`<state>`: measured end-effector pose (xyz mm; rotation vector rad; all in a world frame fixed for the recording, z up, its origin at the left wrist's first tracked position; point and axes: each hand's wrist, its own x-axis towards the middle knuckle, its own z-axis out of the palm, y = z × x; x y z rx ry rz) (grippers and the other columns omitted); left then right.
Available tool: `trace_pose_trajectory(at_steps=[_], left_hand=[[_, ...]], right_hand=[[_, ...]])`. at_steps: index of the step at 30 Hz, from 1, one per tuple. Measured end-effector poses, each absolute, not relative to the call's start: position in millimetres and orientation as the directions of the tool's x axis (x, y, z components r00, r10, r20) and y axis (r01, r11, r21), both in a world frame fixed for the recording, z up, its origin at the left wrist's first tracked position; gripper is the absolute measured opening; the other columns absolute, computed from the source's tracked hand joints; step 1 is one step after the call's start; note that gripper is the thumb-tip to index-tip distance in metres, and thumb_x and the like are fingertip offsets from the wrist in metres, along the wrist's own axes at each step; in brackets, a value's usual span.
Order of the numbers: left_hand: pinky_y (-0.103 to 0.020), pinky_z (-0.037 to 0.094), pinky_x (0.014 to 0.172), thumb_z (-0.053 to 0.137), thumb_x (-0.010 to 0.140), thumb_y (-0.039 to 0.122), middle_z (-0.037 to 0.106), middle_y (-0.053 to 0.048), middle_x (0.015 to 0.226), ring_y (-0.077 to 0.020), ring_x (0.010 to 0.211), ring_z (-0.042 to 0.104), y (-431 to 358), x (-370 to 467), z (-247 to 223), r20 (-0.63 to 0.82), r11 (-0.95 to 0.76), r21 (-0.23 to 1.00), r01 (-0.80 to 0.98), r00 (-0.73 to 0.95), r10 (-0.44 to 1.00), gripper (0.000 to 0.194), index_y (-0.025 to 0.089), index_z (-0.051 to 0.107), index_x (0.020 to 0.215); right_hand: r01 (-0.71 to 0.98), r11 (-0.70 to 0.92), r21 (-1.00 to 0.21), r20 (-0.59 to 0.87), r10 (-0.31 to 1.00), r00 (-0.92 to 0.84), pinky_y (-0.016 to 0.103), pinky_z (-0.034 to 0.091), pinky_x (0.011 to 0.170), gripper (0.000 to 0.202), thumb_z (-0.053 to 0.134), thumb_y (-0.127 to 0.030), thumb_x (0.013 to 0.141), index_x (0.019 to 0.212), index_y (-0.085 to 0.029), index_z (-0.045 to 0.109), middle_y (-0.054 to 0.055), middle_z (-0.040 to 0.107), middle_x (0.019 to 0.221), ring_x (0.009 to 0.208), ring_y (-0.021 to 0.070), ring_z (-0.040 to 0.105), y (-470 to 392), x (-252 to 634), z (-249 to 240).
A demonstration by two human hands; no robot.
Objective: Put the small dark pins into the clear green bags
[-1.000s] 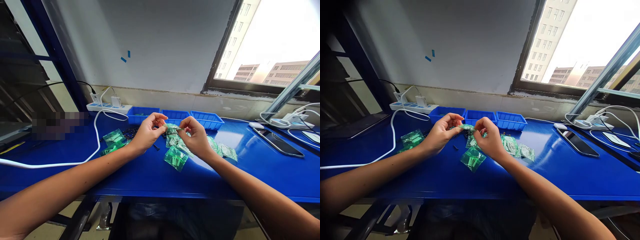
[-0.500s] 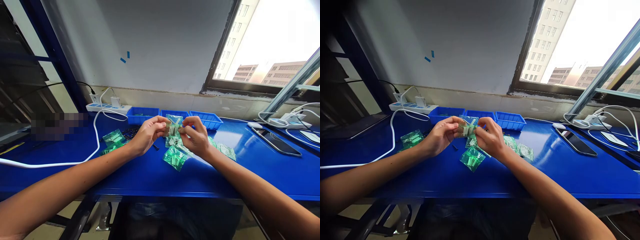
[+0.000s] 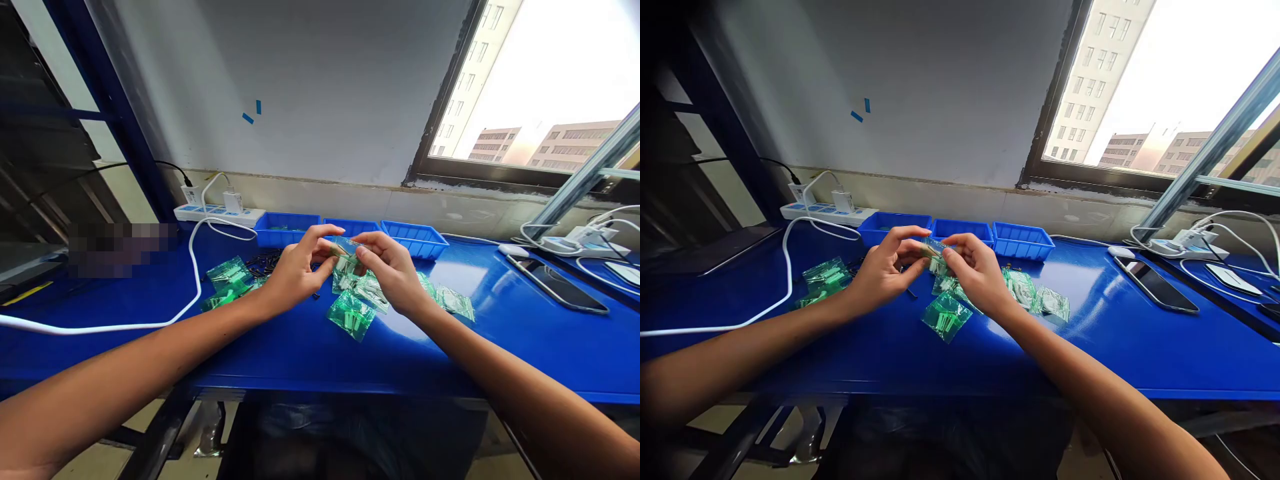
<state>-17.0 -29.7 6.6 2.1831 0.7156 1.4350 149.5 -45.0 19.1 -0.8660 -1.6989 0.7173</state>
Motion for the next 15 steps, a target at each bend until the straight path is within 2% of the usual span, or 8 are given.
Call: trace_pose_trajectory(at_steps=[3,6,15], left_hand=[[-0.020,0.053,0.067,0.052,0.083,0.017,0.070,0.000,0.083,-0.0094,0.073,0.065,-30,-19,7,0.806,-0.878,0.368,0.305,0.366,0.465,0.010,0.018,0.057,0.092],[-0.018,0.052,0.064,0.051,0.084,0.016,0.071,0.001,0.080,-0.0085,0.071,0.066,-30,-21,8,0.850,-0.906,0.218,0.363,0.386,0.359,0.008,0.018,0.059,0.083],[-0.021,0.054,0.073,0.054,0.083,0.014,0.072,-0.001,0.090,-0.0104,0.083,0.067,-31,-23,9,0.872,-0.922,0.181,0.342,0.377,0.311,0.006,0.018,0.057,0.083]], right_hand=[[0.200,0.528,-0.825,0.509,0.849,-0.143,0.025,0.040,0.053,0.017,0.051,-0.031,0.078,0.069,-0.017,0.055,-0.002,0.053,0.058,0.054,0.0082,0.049,-50,147,25],[0.185,0.535,-0.825,0.530,0.844,-0.077,0.025,0.039,0.053,0.016,0.053,-0.029,0.076,0.065,-0.017,0.055,-0.002,0.054,0.057,0.053,0.0079,0.048,-54,146,28],[0.189,0.549,-0.814,0.557,0.831,-0.018,0.025,0.039,0.051,0.014,0.053,-0.027,0.074,0.065,-0.017,0.056,-0.002,0.056,0.059,0.051,0.0076,0.048,-56,145,30]])
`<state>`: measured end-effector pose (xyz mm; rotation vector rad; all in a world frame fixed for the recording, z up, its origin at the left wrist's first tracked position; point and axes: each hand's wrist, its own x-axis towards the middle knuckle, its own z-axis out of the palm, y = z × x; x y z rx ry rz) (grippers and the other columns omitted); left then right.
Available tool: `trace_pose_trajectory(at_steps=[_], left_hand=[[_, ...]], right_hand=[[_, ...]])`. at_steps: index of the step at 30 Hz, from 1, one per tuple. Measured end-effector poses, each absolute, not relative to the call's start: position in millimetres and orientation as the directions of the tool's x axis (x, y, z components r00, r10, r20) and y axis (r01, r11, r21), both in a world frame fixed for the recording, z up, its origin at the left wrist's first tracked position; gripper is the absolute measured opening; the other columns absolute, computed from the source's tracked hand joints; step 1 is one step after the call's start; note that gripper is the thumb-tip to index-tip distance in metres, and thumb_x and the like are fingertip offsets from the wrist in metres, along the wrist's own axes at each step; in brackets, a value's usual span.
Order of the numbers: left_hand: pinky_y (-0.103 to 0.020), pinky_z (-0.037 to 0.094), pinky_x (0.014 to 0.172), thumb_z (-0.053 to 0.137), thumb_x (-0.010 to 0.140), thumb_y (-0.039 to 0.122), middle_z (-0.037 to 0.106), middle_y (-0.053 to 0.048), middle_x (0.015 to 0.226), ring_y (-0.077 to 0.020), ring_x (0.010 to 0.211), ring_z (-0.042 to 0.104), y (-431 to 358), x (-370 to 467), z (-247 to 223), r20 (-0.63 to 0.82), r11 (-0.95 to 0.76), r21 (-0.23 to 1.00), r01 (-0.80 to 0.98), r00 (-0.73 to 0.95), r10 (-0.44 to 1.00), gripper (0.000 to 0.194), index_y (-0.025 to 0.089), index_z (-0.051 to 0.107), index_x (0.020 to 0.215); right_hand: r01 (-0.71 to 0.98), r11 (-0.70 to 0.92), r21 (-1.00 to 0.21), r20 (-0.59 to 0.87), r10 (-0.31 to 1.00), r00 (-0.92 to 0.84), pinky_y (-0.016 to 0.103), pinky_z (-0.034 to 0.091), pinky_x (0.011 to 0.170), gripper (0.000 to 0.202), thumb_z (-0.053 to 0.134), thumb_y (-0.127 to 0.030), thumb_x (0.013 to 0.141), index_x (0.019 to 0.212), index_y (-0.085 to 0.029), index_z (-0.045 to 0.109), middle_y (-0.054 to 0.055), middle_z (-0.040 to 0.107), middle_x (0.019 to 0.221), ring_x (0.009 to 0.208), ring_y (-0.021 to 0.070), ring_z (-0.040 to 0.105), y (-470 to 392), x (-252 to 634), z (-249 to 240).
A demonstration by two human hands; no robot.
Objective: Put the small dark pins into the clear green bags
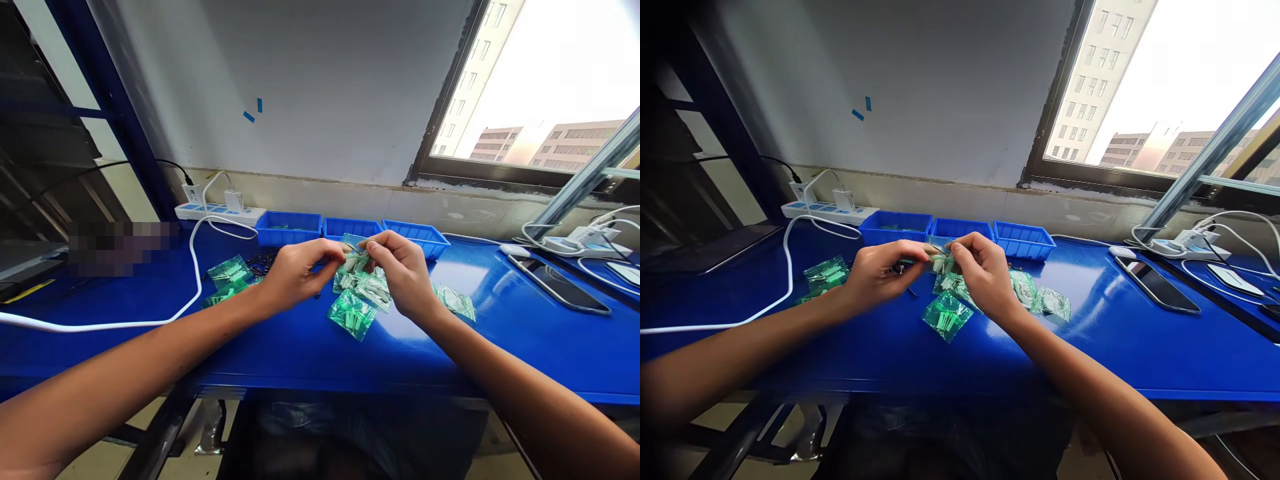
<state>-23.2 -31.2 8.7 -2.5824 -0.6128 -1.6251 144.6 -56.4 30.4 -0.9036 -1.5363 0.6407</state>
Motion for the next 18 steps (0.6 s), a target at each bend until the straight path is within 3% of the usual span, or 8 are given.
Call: trace_pose_trajectory(at_steps=[3,6,11,15,18], left_hand=[[-0.020,0.054,0.068,0.054,0.083,0.016,0.071,0.000,0.083,-0.0096,0.076,0.066,-30,-22,9,0.857,-0.911,0.255,0.324,0.361,0.369,0.004,0.018,0.057,0.082],[-0.019,0.051,0.060,0.057,0.081,0.021,0.066,0.001,0.074,-0.0086,0.065,0.063,-31,-20,8,0.814,-0.867,0.414,0.278,0.313,0.489,0.006,0.018,0.056,0.085],[-0.021,0.050,0.059,0.059,0.077,0.024,0.061,0.001,0.071,-0.0093,0.064,0.059,-27,-16,11,0.656,-0.709,0.685,0.169,0.280,0.701,0.018,0.017,0.053,0.093],[-0.020,0.047,0.052,0.058,0.076,0.021,0.056,0.002,0.065,-0.0082,0.057,0.053,2,-29,17,0.554,-0.556,0.824,0.108,0.055,0.831,0.008,0.016,0.056,0.082],[-0.024,0.053,0.064,0.053,0.078,0.017,0.063,-0.004,0.079,-0.0105,0.069,0.059,28,-49,21,0.441,-0.438,0.897,0.049,-0.147,0.886,0.010,0.014,0.059,0.086]], right_hand=[[0.212,0.546,-0.810,0.554,0.832,-0.027,0.025,0.038,0.052,0.014,0.052,-0.028,0.075,0.067,-0.017,0.056,-0.002,0.055,0.060,0.053,0.0074,0.047,-55,145,29],[0.257,0.544,-0.799,0.550,0.833,-0.056,0.025,0.037,0.053,0.015,0.051,-0.029,0.077,0.069,-0.017,0.056,-0.002,0.053,0.061,0.054,0.0074,0.045,-54,146,26],[0.259,0.508,-0.821,0.499,0.860,-0.104,0.026,0.038,0.054,0.014,0.050,-0.031,0.079,0.081,-0.018,0.055,-0.003,0.048,0.062,0.058,0.0090,0.046,-50,146,21],[0.227,0.477,-0.849,0.470,0.878,-0.085,0.027,0.040,0.055,0.023,0.051,-0.030,0.079,0.099,-0.019,0.048,-0.004,0.048,0.066,0.061,0.0105,0.049,-47,146,19],[0.242,0.464,-0.852,0.456,0.885,-0.093,0.027,0.041,0.056,0.025,0.051,-0.030,0.078,0.100,-0.019,0.047,-0.004,0.048,0.067,0.062,0.0109,0.049,-46,147,19]])
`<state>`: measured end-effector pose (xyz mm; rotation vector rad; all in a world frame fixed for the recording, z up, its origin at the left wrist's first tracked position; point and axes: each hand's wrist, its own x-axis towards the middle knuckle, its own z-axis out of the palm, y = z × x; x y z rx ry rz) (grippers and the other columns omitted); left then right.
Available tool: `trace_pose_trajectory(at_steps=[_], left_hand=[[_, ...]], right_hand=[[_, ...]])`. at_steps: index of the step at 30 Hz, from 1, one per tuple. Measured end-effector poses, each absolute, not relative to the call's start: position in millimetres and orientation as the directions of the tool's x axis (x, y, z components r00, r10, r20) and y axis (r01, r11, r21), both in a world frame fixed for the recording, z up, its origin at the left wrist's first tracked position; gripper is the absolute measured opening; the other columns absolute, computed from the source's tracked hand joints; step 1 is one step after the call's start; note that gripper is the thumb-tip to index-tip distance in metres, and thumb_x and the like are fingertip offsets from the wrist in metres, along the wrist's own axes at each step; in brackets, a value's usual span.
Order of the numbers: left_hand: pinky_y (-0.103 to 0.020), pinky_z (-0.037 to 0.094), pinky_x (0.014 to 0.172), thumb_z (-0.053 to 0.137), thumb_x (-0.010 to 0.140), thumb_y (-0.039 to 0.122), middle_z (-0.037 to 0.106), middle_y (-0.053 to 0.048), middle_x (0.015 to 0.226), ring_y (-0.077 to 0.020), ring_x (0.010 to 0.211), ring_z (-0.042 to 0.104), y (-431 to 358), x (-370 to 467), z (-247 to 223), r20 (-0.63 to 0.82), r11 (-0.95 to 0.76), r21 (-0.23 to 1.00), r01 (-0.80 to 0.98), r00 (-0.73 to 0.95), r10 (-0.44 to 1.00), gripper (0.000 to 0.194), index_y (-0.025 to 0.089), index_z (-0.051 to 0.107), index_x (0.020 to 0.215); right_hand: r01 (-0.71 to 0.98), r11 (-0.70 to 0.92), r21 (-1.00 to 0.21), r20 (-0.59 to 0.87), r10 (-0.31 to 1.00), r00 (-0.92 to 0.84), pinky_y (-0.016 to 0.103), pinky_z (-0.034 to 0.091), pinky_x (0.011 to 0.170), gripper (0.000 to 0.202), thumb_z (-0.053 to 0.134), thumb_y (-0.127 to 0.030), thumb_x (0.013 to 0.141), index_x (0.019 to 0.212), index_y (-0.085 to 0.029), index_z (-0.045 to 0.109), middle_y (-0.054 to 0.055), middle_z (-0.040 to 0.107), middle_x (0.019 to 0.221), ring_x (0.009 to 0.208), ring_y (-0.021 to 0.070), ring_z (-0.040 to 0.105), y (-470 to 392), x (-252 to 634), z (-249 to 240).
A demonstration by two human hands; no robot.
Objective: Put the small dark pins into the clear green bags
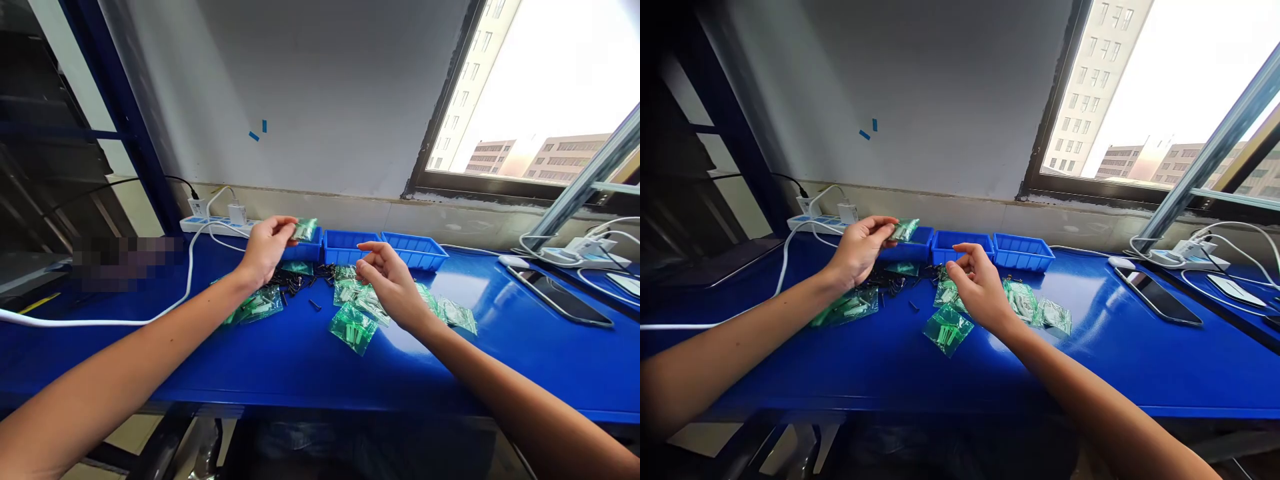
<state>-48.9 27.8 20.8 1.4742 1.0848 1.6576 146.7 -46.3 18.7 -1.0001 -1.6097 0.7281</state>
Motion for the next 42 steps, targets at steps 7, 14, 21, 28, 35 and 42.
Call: trace_pose_trajectory(at_steps=[7,14,21,28,35,42], left_hand=[[-0.049,0.035,0.105,0.061,0.075,0.029,0.043,-0.016,0.135,-0.0316,0.125,0.040,28,-59,15,0.636,-0.533,0.571,0.624,0.074,0.768,0.054,0.015,0.049,0.126],[-0.046,0.035,0.105,0.051,0.083,0.032,0.051,-0.013,0.123,-0.0271,0.121,0.041,-2,-32,2,0.452,-0.734,0.200,0.649,0.604,0.657,0.036,0.015,0.056,0.115],[-0.041,0.037,0.099,0.038,0.091,0.033,0.051,-0.013,0.127,-0.0247,0.117,0.047,-16,-26,-4,0.130,-0.779,0.155,0.608,0.769,0.626,0.042,0.017,0.045,0.129],[-0.039,0.036,0.101,0.037,0.091,0.035,0.049,-0.012,0.131,-0.0243,0.120,0.045,-15,-28,-3,0.105,-0.785,0.124,0.606,0.779,0.618,0.044,0.018,0.044,0.131],[-0.032,0.040,0.097,0.034,0.089,0.020,0.058,-0.010,0.122,-0.0198,0.112,0.052,-4,-33,4,0.268,-0.794,0.171,0.583,0.748,0.607,0.041,0.015,0.050,0.126],[-0.031,0.047,0.081,0.045,0.084,0.021,0.067,-0.007,0.102,-0.0209,0.094,0.061,8,-40,5,0.278,-0.736,0.134,0.664,0.688,0.671,0.027,0.019,0.065,0.102]], right_hand=[[0.350,0.488,-0.799,0.470,0.871,-0.143,0.027,0.040,0.056,0.028,0.050,-0.033,0.080,0.103,-0.018,0.045,-0.003,0.051,0.069,0.062,0.0120,0.049,-45,148,15],[0.700,0.625,-0.345,0.579,0.729,-0.366,0.035,0.045,0.073,0.024,0.050,-0.026,0.082,0.105,-0.018,0.052,0.005,0.060,0.081,0.081,0.0195,0.056,-38,158,11],[0.856,0.516,-0.037,0.280,0.827,-0.487,0.040,0.045,0.083,0.029,0.053,-0.029,0.085,0.111,-0.017,0.058,0.012,0.061,0.101,0.098,0.0257,0.056,-30,173,12],[0.837,0.545,0.036,0.125,0.829,-0.545,0.039,0.046,0.076,0.034,0.052,-0.031,0.087,0.118,-0.019,0.057,0.013,0.058,0.103,0.096,0.0270,0.056,-40,170,17],[0.821,0.562,0.101,0.071,0.819,-0.570,0.040,0.045,0.078,0.038,0.048,-0.033,0.089,0.124,-0.020,0.053,0.013,0.059,0.106,0.098,0.0271,0.055,-44,170,19],[0.819,0.568,0.080,0.100,0.813,-0.573,0.038,0.045,0.073,0.037,0.050,-0.033,0.088,0.122,-0.022,0.055,0.012,0.060,0.103,0.095,0.0264,0.055,-43,170,17]])
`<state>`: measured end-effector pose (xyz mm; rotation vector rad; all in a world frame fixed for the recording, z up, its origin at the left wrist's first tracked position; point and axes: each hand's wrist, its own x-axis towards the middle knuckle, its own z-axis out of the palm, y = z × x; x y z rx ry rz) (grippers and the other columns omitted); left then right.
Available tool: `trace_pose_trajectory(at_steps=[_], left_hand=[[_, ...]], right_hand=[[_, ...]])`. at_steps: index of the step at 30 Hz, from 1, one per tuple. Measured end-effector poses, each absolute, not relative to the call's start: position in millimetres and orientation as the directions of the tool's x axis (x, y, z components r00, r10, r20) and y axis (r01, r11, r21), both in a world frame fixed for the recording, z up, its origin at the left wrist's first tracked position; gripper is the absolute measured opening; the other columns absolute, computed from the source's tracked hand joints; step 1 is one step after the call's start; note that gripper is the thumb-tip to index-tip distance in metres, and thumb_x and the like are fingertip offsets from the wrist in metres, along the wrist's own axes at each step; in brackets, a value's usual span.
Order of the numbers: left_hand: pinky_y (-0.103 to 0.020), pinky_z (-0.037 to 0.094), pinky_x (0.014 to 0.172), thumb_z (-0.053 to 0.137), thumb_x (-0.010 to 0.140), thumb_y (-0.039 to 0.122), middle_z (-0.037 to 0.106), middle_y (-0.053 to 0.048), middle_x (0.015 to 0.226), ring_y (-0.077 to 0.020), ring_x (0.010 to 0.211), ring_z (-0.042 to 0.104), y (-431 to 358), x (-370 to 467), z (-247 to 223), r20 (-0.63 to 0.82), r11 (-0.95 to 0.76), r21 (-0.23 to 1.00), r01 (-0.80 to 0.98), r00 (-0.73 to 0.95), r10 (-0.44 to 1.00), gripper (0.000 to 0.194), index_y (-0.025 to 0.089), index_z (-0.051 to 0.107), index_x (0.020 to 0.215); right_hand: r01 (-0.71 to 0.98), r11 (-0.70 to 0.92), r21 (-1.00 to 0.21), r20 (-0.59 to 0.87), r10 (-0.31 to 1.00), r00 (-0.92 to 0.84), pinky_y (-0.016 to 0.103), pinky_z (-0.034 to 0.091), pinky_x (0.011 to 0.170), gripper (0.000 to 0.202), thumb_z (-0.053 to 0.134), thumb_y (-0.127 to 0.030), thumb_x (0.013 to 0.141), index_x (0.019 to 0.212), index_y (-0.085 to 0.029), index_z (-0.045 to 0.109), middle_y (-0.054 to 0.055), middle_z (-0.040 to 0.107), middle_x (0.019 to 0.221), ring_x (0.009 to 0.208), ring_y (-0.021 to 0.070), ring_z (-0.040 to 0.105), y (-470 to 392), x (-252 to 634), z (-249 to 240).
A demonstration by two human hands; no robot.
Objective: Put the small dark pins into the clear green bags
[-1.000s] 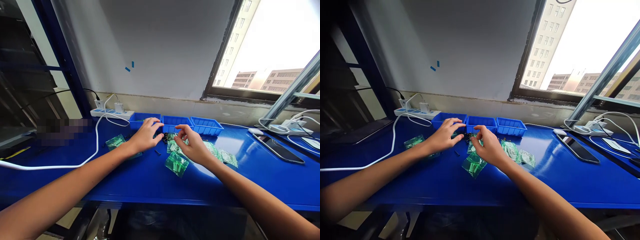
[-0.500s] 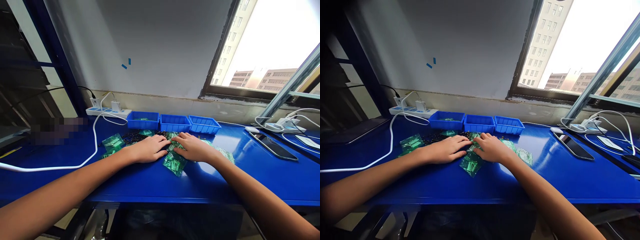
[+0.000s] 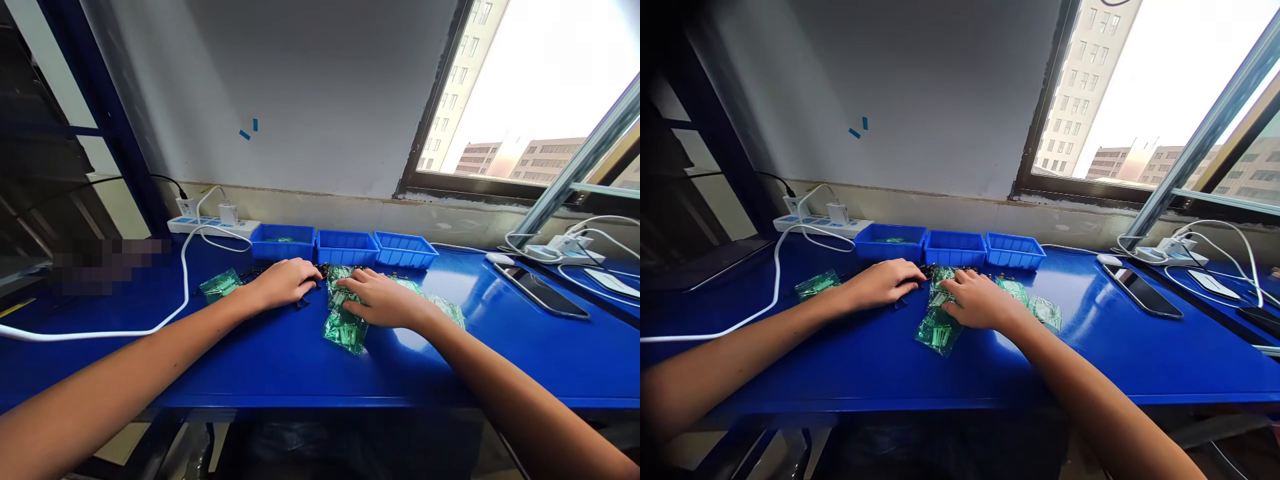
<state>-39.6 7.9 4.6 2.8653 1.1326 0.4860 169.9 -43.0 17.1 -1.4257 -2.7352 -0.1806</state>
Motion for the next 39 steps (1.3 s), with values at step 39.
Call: trace_pose_trajectory(at_steps=[39], left_hand=[[-0.026,0.042,0.064,0.051,0.084,0.023,0.062,-0.002,0.077,-0.0140,0.070,0.056,-15,-25,4,0.486,-0.759,0.346,0.552,0.587,0.648,0.011,0.015,0.057,0.085]], right_hand=[[0.811,0.560,-0.168,0.414,0.787,-0.458,0.027,0.038,0.066,0.018,0.046,-0.019,0.085,0.077,-0.015,0.062,0.005,0.063,0.074,0.072,0.0146,0.054,-41,157,18]])
